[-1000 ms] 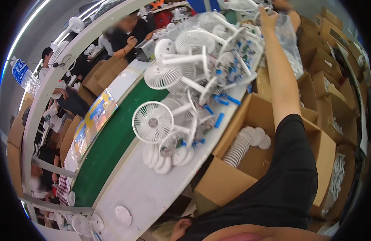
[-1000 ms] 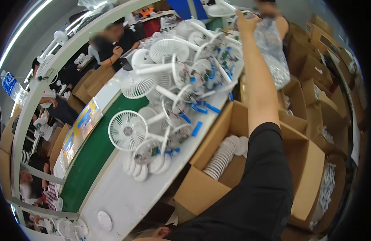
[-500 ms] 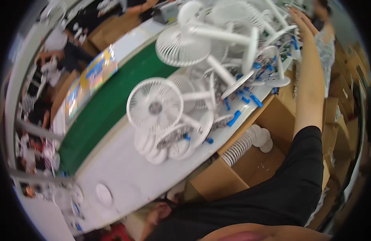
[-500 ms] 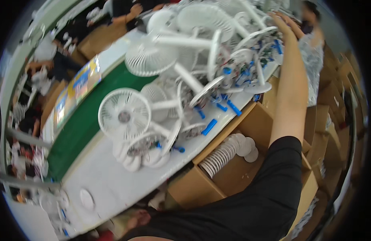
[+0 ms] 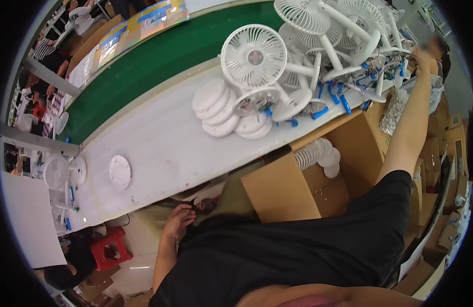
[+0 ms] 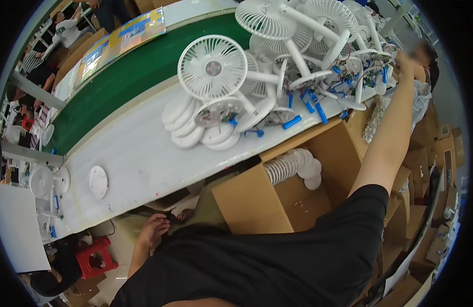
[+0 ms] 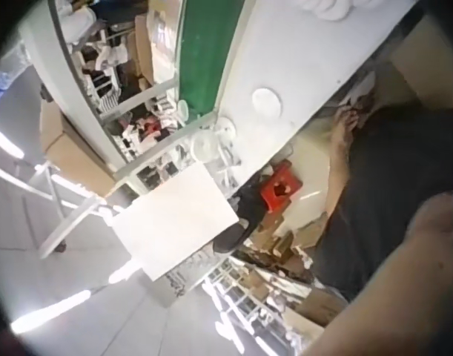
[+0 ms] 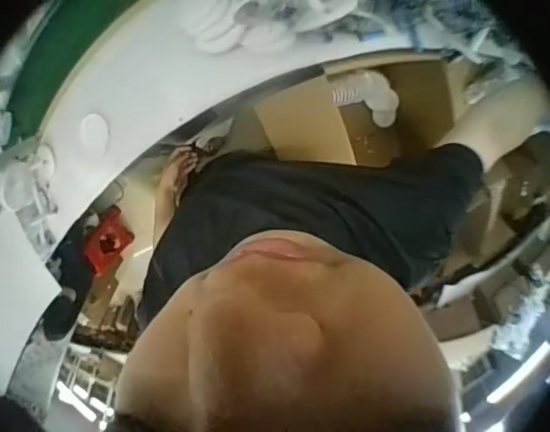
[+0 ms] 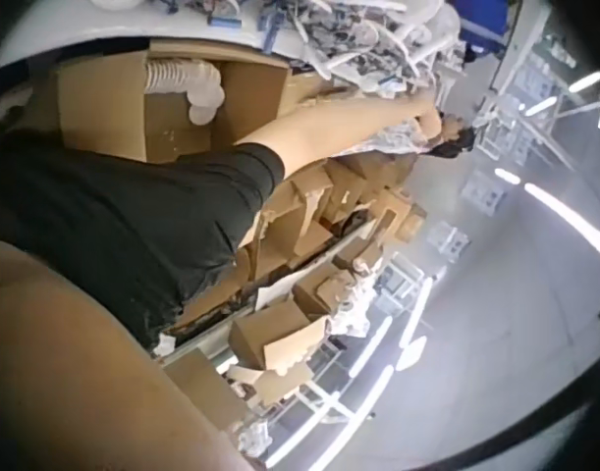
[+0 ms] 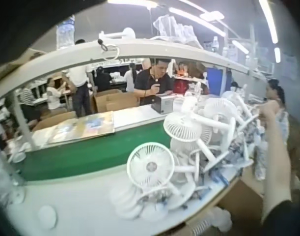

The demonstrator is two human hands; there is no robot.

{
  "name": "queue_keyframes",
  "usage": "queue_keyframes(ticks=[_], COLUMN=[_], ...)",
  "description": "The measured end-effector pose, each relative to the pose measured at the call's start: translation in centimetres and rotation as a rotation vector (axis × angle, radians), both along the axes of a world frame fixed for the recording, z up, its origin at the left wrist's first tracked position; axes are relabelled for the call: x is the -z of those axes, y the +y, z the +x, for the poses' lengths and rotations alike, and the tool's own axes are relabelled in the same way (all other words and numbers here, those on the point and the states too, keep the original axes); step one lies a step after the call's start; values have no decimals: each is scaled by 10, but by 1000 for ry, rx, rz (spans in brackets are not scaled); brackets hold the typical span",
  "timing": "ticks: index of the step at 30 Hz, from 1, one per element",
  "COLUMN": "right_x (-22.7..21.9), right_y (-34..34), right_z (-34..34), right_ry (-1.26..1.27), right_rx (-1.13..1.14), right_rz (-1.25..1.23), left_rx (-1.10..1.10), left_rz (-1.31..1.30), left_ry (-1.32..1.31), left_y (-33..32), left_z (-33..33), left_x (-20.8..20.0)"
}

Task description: Assembling small electric fans by connecting internal components and housings.

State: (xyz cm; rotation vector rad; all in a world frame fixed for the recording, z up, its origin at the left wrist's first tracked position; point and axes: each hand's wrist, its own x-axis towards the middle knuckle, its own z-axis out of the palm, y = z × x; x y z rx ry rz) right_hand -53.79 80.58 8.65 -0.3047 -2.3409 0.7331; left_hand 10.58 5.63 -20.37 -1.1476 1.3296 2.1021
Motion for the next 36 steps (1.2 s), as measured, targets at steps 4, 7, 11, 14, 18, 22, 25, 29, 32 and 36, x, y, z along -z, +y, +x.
queue_keyframes(ticks=[4, 7, 11, 14, 18, 22, 25, 29, 32, 36], right_x=[-29, -26, 27, 62, 79, 91, 107, 135, 158, 175], right_y=[-89, -199, -362, -460, -527, -580, -603, -629, -645, -659], right_z=[98, 206, 328, 372, 402, 396, 402, 434, 463, 486], right_ry=[379, 490, 181, 82, 252, 458, 312, 49, -107, -203], right_rx=[-88, -371, -792, -939, -808, -844, -952, -1241, -1323, -1382], right_rz=[-163, -314, -264, 13, 232, 502, 266, 12, -189, -211], left_rx=[131, 218, 312, 304, 195, 346, 373, 124, 83, 94], left_rz=[-37, -85, -252, -521, -1120, -1687, -1760, -1597, -1495, -1409], left_ry=[84, 209, 501, 620, 668, 452, 434, 605, 665, 696], left_y=[-4, -18, -48, -87, -143, -163, -159, -150, -143, -131], left_z=[7, 1, 2, -1, -10, -24, -30, -41, -45, -59], left_x=[-17, -45, -103, -140, -147, -112, -97, -98, -101, -100])
